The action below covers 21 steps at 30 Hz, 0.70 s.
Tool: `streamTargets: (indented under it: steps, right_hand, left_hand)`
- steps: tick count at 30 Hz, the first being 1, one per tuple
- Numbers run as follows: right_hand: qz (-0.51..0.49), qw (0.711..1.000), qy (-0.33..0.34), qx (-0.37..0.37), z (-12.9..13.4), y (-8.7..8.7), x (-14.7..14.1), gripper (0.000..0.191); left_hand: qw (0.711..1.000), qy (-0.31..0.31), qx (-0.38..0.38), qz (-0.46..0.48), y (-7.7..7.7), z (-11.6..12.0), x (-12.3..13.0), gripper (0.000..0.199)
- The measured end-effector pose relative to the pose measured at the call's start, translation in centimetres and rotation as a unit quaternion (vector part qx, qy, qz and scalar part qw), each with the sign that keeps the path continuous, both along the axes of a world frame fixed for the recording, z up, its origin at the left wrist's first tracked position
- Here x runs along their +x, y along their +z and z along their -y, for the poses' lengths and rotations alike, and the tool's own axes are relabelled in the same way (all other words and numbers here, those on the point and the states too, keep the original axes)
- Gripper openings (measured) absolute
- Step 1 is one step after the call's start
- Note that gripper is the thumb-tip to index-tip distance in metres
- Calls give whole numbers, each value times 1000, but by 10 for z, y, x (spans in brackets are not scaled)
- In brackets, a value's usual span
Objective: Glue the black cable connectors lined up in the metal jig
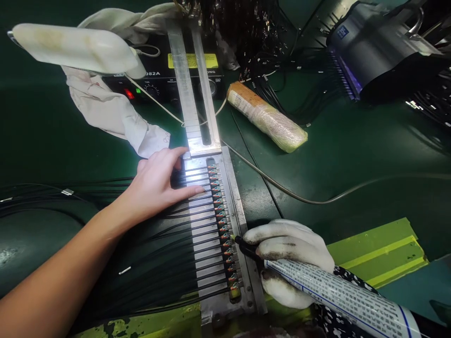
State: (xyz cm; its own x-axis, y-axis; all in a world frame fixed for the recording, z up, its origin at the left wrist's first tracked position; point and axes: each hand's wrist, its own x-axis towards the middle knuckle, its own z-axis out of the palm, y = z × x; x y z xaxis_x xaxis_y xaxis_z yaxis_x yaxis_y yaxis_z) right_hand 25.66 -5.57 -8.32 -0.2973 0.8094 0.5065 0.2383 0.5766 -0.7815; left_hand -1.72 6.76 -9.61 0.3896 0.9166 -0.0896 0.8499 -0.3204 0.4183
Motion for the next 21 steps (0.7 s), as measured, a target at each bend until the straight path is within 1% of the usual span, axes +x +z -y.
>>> streamTargets:
  steps: [6, 10, 16, 21]
  right_hand:
    - [2, 1000, -2, 2, 1, 1, 1, 15]
    - [9, 1000, -1, 2, 0, 3, 1, 14]
    - [9, 1000, 2, -4, 0, 7, 0, 13]
    - [9, 1000, 6, 3, 0, 1, 0, 12]
  left_hand:
    - [1000, -12, -2, -8, 7, 3, 2, 79]
    - [1000, -10, -1, -9, 8, 2, 3, 79]
    - [1000, -8, -2, -4, 5, 1, 2, 80]
    - [1000, -7, 12, 7, -1, 0, 0, 87]
